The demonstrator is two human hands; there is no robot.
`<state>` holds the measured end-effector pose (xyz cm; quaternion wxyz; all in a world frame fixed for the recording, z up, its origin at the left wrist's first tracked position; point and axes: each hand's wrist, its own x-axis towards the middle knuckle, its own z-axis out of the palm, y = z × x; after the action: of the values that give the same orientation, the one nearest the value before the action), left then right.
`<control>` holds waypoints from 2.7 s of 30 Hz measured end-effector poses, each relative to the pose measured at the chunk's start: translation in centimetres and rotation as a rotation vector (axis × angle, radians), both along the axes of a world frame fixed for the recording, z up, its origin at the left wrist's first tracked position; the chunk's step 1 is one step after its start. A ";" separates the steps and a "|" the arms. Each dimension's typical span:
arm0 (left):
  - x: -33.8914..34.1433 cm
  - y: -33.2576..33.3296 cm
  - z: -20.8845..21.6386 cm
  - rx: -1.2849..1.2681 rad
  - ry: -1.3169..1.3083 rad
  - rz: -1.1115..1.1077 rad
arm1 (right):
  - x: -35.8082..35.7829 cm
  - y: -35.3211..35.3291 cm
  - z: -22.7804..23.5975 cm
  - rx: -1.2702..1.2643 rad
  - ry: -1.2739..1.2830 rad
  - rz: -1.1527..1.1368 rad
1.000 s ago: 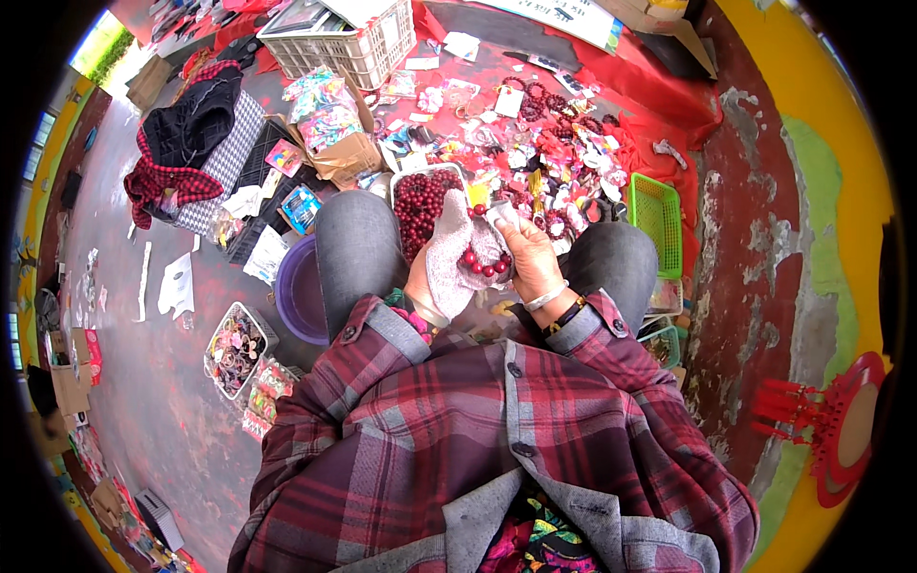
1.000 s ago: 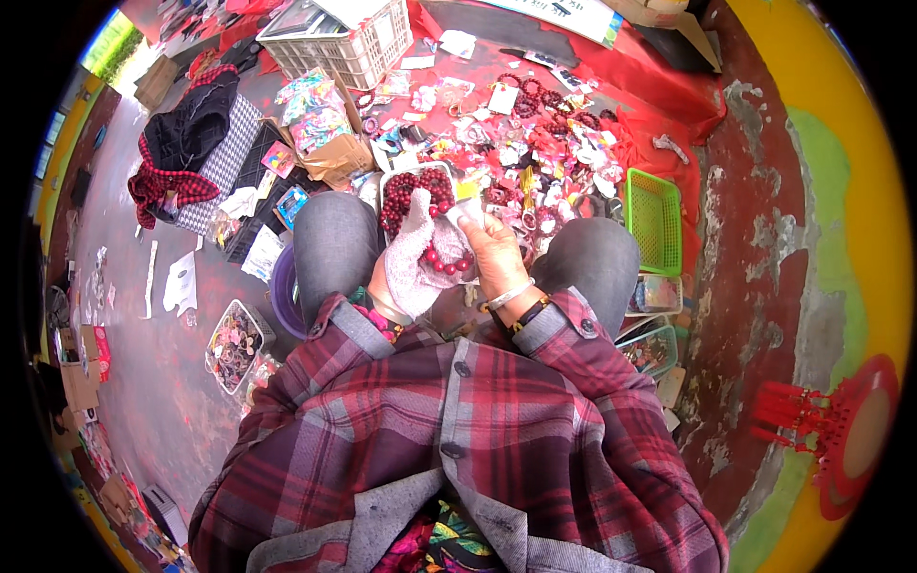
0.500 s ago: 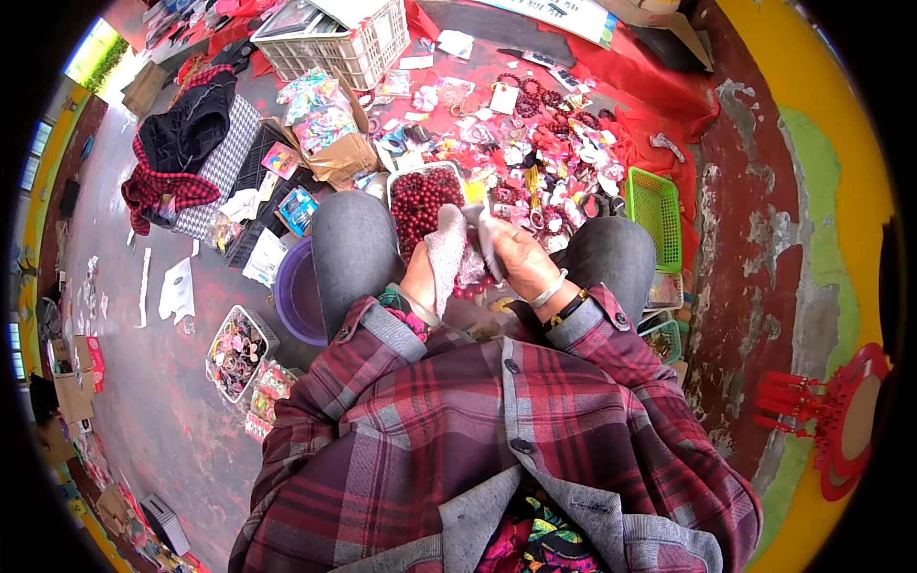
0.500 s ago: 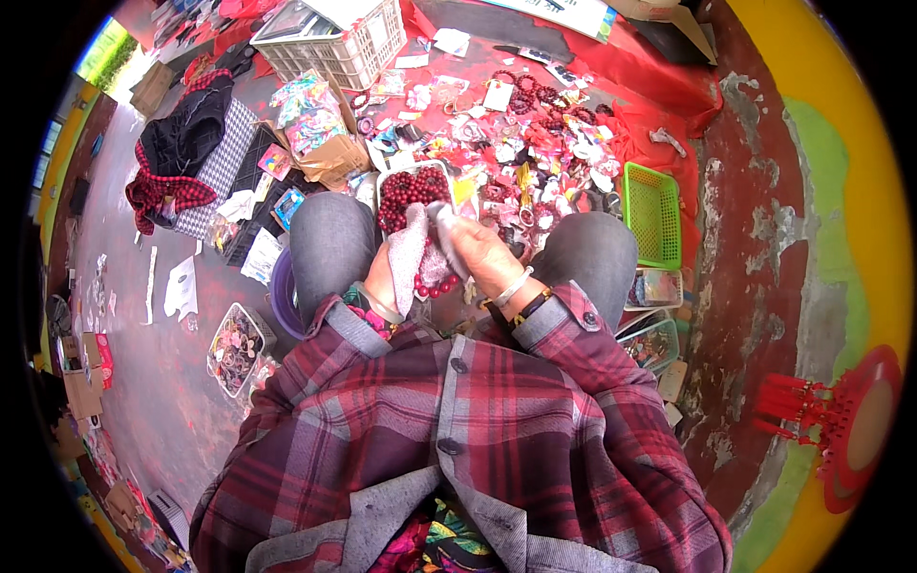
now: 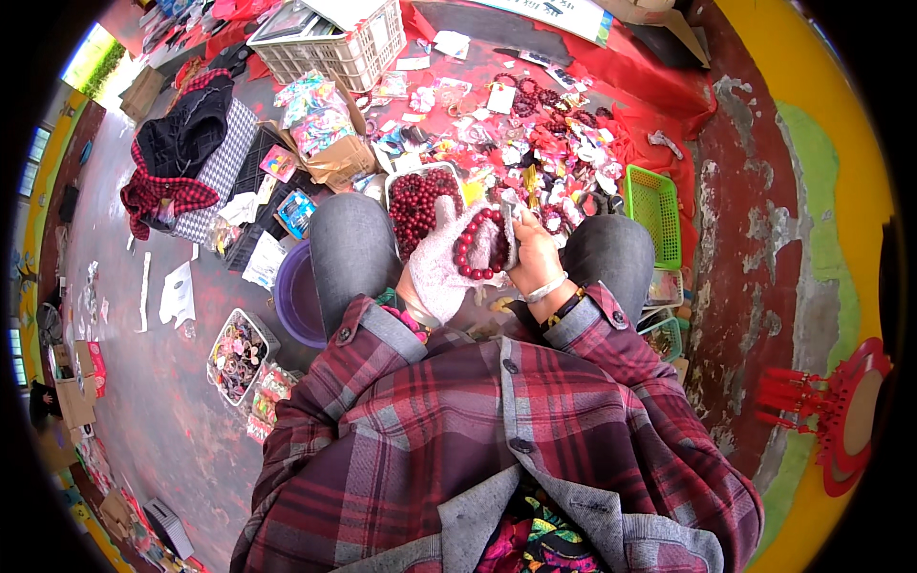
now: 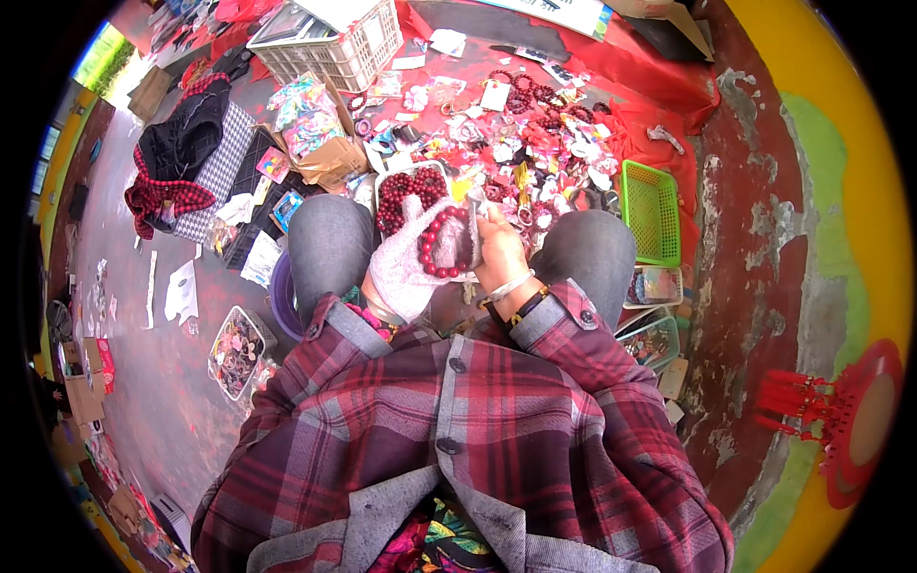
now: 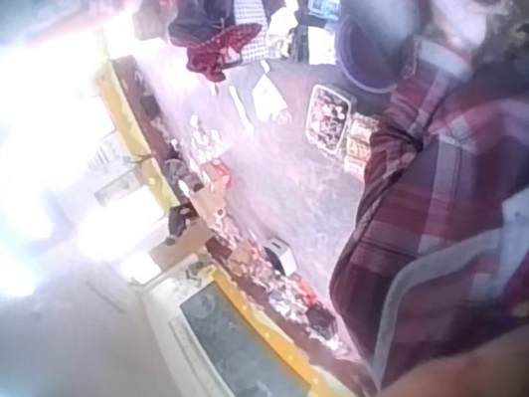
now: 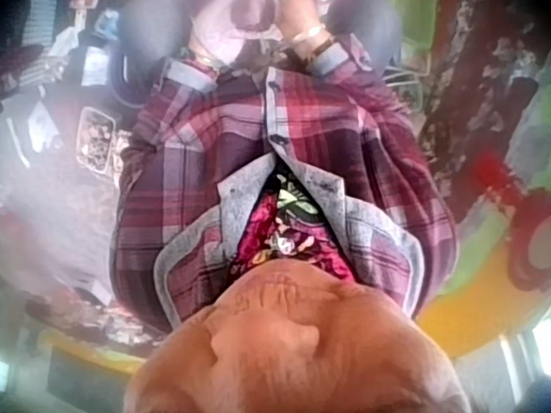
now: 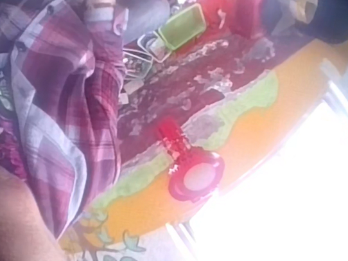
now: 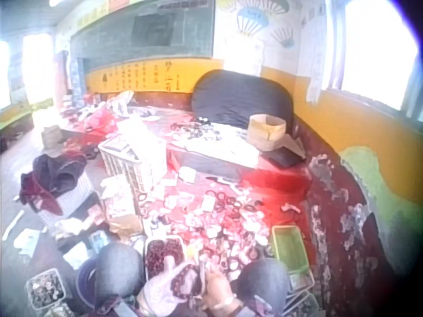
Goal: The person sits on the ground and cleans a red beaded bracelet using a white cloth. They hold the bracelet in one hand and wipe it with the cloth in the other, rotating the bracelet to clean different sections.
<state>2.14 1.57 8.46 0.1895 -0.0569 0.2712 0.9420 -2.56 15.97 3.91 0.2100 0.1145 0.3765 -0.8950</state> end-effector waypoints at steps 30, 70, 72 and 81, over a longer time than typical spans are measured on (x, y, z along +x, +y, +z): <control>0.0 -0.5 -2.9 0.231 -0.166 0.086 | -0.2 0.1 0.9 -0.101 0.013 0.150; -0.5 -0.7 -2.6 0.184 -0.041 -0.018 | 0.2 0.6 2.7 0.164 0.133 0.213; -0.5 -0.8 -3.7 0.087 0.007 0.030 | 0.2 0.5 2.9 0.150 0.077 0.258; -0.5 -1.8 -5.6 -0.234 0.141 0.018 | 0.1 1.2 2.6 0.054 0.148 0.585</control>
<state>1.59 -0.25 2.86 0.1536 -0.0145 0.3916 0.9071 -2.45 17.17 6.54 0.4278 -0.0589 0.4316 -0.7920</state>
